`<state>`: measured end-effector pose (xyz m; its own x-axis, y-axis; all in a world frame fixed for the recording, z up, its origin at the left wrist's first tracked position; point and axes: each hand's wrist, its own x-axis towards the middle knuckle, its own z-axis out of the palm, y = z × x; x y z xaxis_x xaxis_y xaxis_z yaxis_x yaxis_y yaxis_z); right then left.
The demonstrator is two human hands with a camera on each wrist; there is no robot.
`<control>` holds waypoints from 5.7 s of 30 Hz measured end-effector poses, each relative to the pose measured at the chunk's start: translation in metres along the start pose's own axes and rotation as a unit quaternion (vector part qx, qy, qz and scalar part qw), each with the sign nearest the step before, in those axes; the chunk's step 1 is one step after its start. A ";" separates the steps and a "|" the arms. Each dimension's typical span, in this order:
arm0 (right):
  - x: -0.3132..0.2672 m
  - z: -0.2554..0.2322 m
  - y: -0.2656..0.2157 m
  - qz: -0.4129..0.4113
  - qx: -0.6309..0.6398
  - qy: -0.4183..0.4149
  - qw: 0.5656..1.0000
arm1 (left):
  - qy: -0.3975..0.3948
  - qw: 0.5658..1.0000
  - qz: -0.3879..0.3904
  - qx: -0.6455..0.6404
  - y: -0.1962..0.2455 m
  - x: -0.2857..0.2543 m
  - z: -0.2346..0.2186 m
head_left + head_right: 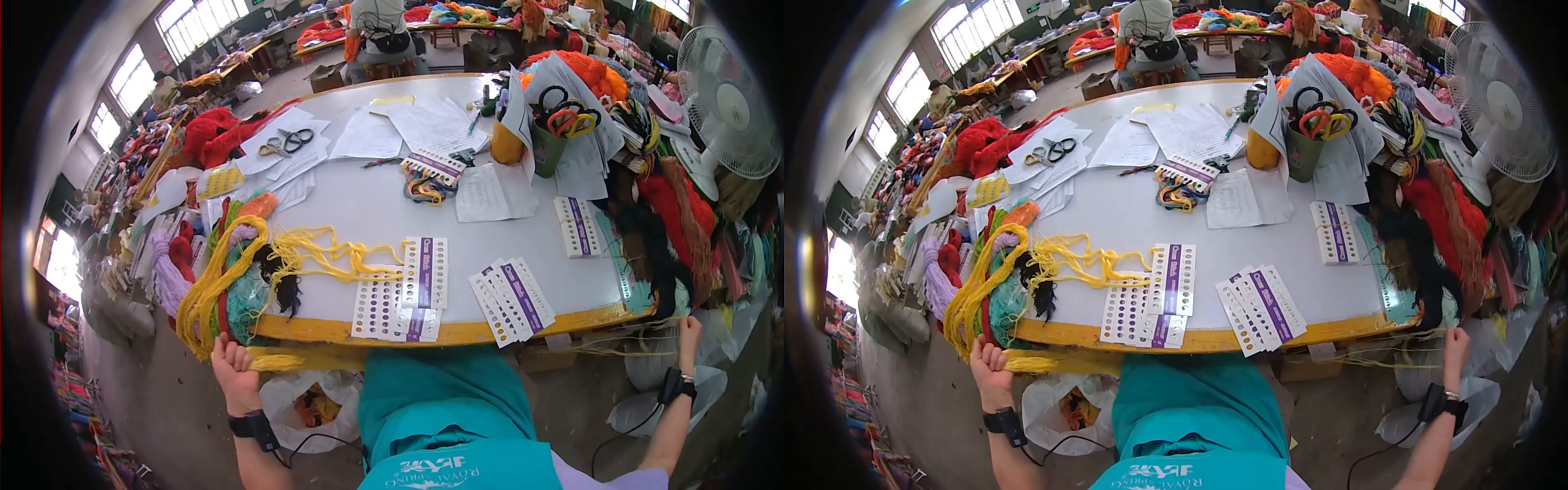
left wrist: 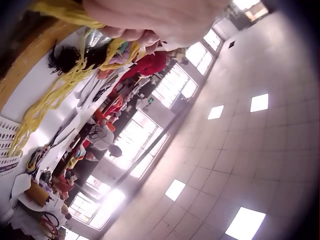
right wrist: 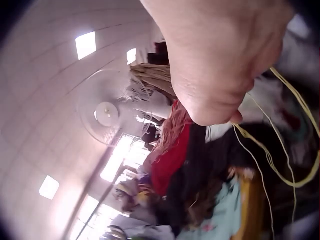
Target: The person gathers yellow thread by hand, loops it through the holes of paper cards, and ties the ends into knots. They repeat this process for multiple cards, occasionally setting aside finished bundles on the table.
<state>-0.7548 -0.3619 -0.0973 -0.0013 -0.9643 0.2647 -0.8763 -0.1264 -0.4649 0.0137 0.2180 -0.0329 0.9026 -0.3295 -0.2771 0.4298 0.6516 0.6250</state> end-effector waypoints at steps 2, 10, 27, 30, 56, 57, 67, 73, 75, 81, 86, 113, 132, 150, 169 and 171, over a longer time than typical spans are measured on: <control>-0.003 -0.028 -0.051 0.017 -0.227 0.046 0.973 | -0.005 1.000 0.019 0.000 0.000 -0.005 0.006; -0.006 0.027 -0.238 -0.166 0.300 -0.143 0.928 | -0.175 0.968 -0.176 0.021 -0.102 -0.044 0.084; -0.100 0.080 -0.408 0.005 0.525 -0.513 0.679 | -0.212 0.937 -0.250 0.123 -0.199 -0.048 0.167; -0.158 0.070 -0.429 -0.041 0.436 -0.591 0.677 | -0.198 0.947 -0.171 0.188 -0.206 -0.047 0.171; -0.306 0.118 -0.466 -0.007 0.469 -0.724 0.505 | -0.215 0.909 -0.155 0.321 -0.238 -0.072 0.162; -0.307 0.116 -0.465 -0.001 0.471 -0.726 0.501 | -0.213 0.914 -0.175 0.299 -0.238 -0.073 0.161; -0.308 0.098 -0.474 0.037 0.470 -0.722 0.507 | -0.153 0.938 -0.298 0.089 -0.239 -0.056 0.144; -0.305 0.095 -0.475 0.034 0.468 -0.730 0.497 | -0.138 0.945 -0.294 0.036 -0.232 -0.056 0.152; -0.303 0.098 -0.474 0.032 0.457 -0.738 0.494 | -0.120 0.949 -0.290 0.027 -0.232 -0.055 0.153; -0.303 0.105 -0.466 0.038 0.436 -0.757 0.486 | -0.151 0.950 -0.261 0.082 -0.237 -0.062 0.156; -0.306 0.124 -0.457 0.027 0.435 -0.774 0.460 | -0.193 0.926 -0.171 0.276 -0.243 -0.071 0.158; -0.203 0.090 -0.412 0.092 0.502 -0.708 0.487 | -0.514 0.668 0.116 0.525 -0.223 -0.100 0.172; 0.005 0.026 -0.245 0.070 0.345 -0.519 0.779 | -0.419 0.765 -0.213 0.441 -0.223 -0.076 0.181; -0.120 0.101 -0.437 -0.264 0.442 -0.579 0.633 | -0.423 0.814 -0.196 0.345 -0.292 -0.090 0.209; -0.133 0.116 -0.417 -0.324 0.325 -0.340 0.821 | -0.309 0.844 -0.071 0.432 -0.308 -0.081 0.191; -0.131 0.120 -0.412 -0.335 0.345 -0.328 0.813 | -0.302 0.848 -0.103 0.424 -0.306 -0.086 0.194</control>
<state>-0.3354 -0.2117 -0.0420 0.8212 -0.5124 0.2512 -0.0953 -0.5571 -0.8250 -0.2006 -0.0860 -0.0587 0.5235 -0.8329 -0.1794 0.1725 -0.1026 0.9797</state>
